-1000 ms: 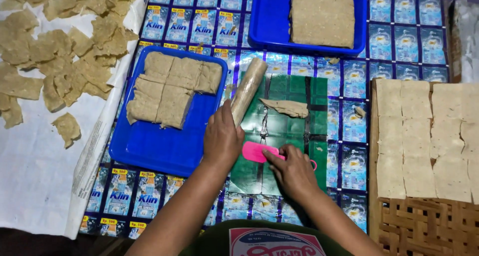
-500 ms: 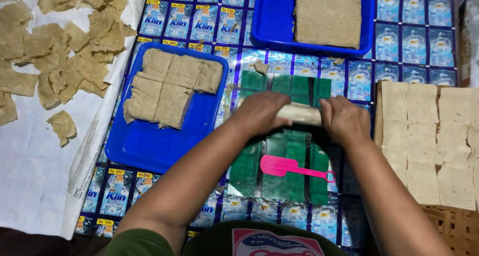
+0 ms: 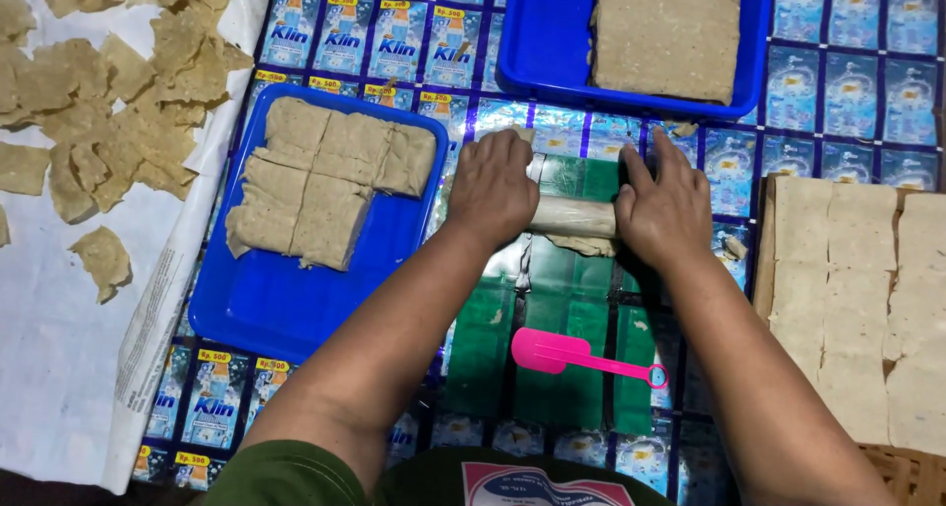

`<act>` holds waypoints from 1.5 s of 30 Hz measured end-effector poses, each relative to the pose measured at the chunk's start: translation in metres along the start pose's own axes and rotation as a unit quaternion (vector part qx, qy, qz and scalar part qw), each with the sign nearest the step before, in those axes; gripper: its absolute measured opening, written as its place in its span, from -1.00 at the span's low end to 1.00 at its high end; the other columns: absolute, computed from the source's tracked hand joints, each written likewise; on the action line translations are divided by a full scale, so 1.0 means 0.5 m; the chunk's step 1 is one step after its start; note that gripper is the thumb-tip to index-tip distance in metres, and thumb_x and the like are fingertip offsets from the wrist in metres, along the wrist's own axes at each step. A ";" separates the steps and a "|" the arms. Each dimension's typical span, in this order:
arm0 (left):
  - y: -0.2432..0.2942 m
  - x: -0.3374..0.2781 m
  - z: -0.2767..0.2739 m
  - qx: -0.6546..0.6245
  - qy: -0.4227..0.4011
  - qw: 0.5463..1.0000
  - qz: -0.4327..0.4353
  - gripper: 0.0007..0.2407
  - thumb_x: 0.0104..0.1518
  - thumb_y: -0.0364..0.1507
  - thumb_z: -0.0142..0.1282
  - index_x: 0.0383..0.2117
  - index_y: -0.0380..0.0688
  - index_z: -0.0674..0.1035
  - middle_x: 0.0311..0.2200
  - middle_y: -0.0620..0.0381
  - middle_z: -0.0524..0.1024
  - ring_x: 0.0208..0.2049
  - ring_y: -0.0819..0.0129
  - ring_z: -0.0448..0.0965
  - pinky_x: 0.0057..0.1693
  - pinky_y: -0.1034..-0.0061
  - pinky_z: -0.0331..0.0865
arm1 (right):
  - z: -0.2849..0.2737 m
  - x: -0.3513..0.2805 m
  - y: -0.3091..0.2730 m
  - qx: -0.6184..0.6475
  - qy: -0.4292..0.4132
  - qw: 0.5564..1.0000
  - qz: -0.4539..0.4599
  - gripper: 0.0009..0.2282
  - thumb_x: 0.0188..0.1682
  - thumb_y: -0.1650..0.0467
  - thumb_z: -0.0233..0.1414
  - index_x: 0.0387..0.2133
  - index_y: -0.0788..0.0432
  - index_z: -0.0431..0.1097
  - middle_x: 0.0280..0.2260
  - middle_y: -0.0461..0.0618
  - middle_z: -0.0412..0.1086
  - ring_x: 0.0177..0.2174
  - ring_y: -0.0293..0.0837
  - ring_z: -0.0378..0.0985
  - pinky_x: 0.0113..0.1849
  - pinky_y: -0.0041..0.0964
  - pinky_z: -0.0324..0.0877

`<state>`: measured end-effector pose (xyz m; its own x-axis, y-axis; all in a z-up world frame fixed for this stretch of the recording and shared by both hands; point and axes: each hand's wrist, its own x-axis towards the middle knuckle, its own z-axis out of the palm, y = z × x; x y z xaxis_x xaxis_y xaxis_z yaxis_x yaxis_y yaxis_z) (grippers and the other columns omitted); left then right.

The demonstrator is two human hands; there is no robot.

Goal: Rolling out and cutting dough into rectangular shapes on a preparation surface.

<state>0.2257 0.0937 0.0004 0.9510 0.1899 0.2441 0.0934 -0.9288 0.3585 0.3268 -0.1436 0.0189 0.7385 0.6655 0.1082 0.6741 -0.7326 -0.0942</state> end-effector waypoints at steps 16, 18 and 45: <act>0.064 -0.063 -0.074 0.027 -0.093 0.993 -0.070 -0.50 0.20 -0.28 -0.31 0.28 -0.20 0.23 0.44 -0.22 -0.03 0.48 -0.05 -0.15 0.44 -0.15 -0.40 | -0.004 -0.040 0.011 0.028 -0.204 0.976 0.074 -0.36 0.18 -0.01 -0.50 0.41 0.07 -0.02 0.45 0.24 -0.21 0.41 0.09 -0.18 0.26 0.41 -0.32; 0.073 -0.037 -0.115 0.031 -0.075 0.995 -0.062 -0.45 0.16 -0.36 -0.16 0.34 -0.21 0.15 0.46 -0.22 -0.13 0.50 -0.04 -0.24 0.47 -0.10 -0.40 | -0.007 -0.002 0.038 0.064 -0.195 0.967 0.149 -0.38 0.19 -0.09 -0.56 0.45 -0.17 -0.15 0.46 0.17 -0.31 0.42 0.10 -0.33 0.15 0.72 -0.46; 0.021 -0.132 -0.054 0.093 -0.055 0.994 -0.011 -0.50 0.25 -0.25 -0.30 0.34 -0.11 0.29 0.42 -0.06 0.12 0.45 0.01 0.01 0.44 -0.10 -0.29 | 0.023 -0.146 -0.072 0.056 0.013 0.997 0.060 -0.51 0.27 0.20 -0.37 0.41 0.10 0.10 0.47 0.22 -0.16 0.43 0.12 -0.19 0.26 0.47 -0.55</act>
<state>0.1560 0.0802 0.0123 0.9735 0.1850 0.1341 0.1586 -0.9696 0.1866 0.2488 -0.1644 0.0027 0.8142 0.5692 0.1140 0.5795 -0.7853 -0.2181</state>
